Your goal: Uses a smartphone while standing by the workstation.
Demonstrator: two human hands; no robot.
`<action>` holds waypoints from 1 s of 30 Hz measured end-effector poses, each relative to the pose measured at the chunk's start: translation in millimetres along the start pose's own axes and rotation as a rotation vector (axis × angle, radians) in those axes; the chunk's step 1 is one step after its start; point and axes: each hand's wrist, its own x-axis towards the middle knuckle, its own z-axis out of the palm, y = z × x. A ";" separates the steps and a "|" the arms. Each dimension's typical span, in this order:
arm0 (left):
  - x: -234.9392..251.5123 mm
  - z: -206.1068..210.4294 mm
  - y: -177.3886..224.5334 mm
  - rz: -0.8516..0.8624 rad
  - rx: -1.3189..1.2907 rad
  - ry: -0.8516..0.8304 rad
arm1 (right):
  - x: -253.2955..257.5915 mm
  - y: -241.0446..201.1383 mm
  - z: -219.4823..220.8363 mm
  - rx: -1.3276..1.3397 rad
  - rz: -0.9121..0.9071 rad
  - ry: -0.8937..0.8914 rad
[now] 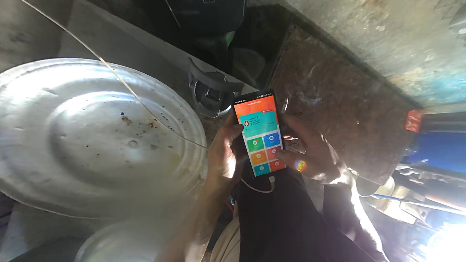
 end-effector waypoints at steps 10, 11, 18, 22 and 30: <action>1.1 -2.2 -0.6 0.015 0.003 -0.043 | -0.5 -1.6 7.0 -0.073 0.023 -0.038; 0.7 -2.6 -1.0 0.017 -0.001 -0.041 | -0.7 -2.2 7.6 -0.075 0.030 -0.036; -0.5 -2.5 -1.7 0.023 0.011 -0.034 | -0.7 -7.4 22.0 -0.090 0.096 0.078; 0.3 -3.3 -1.4 0.025 0.012 -0.027 | -0.4 -8.7 25.6 -0.144 0.108 0.108; 2.7 -3.8 -1.9 0.016 0.004 -0.045 | -0.6 -0.7 9.7 0.125 0.057 -0.009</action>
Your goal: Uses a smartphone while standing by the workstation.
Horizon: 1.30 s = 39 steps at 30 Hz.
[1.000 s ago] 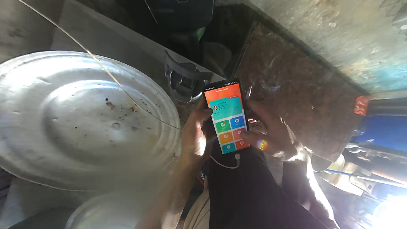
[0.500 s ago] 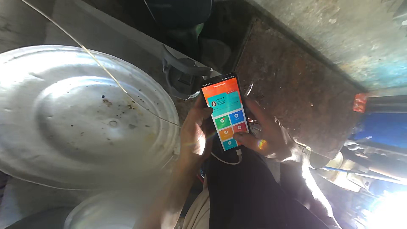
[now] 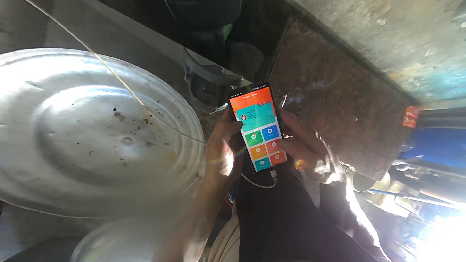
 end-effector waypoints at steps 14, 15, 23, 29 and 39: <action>-0.5 0.8 -2.7 -0.007 0.015 0.039 | 6.1 -0.9 0.3 0.019 0.009 0.091; -0.8 1.1 -2.6 -0.011 0.013 0.046 | 5.6 -0.9 -0.1 0.022 0.000 0.087; -1.4 1.5 -0.6 -0.028 -0.006 0.052 | 3.7 -0.7 -0.5 0.033 -0.009 0.027; -2.0 1.1 0.0 -0.013 0.010 0.035 | 4.2 -0.8 3.1 -0.013 -0.018 0.028; -1.2 2.6 0.0 0.015 0.007 0.040 | 6.0 -5.1 15.9 -0.103 0.009 0.107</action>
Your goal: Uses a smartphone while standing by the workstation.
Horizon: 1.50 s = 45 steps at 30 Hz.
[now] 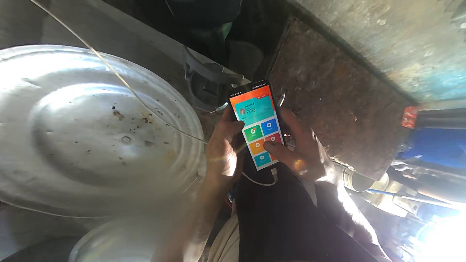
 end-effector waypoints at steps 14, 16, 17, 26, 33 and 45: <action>-7.3 5.0 -6.8 0.042 0.039 0.061 | 2.1 -2.8 7.3 -0.088 0.037 0.118; -10.1 8.1 -7.9 0.063 0.056 0.082 | 0.3 -0.6 5.6 -0.081 0.011 0.096; -12.2 9.6 -9.2 0.084 0.082 0.087 | -1.1 0.2 4.4 -0.076 -0.001 0.083; -45.1 26.2 -24.8 0.189 0.194 0.113 | -27.1 7.7 -8.1 0.061 -0.107 -0.021; -68.0 44.8 -46.9 0.243 0.032 0.208 | -42.6 15.1 -24.9 0.048 -0.086 -0.124; -99.8 56.3 -58.5 0.342 0.195 0.346 | -49.3 17.2 -23.4 0.115 -0.191 -0.302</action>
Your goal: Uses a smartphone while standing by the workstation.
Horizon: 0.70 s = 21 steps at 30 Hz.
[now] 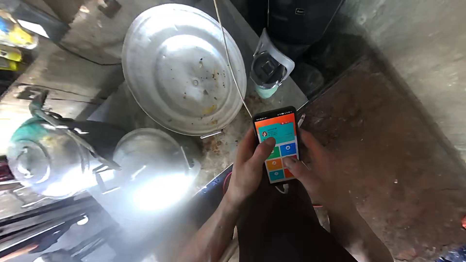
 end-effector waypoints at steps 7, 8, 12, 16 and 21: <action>-4.4 -23.6 0.5 0.037 -0.164 0.060 | 12.6 -10.6 18.8 0.027 -0.037 -0.056; -3.9 -28.4 1.7 0.041 -0.168 0.074 | 16.3 -12.5 23.2 0.017 -0.043 -0.064; 0.3 -48.6 7.7 0.065 -0.156 0.126 | 34.4 -19.9 40.9 -0.012 -0.079 -0.106; 4.3 -69.4 14.3 0.085 -0.117 0.168 | 54.7 -24.7 58.9 -0.023 -0.099 -0.159; 8.3 -90.5 20.5 0.111 -0.165 0.167 | 76.2 -31.1 74.3 -0.037 -0.125 -0.230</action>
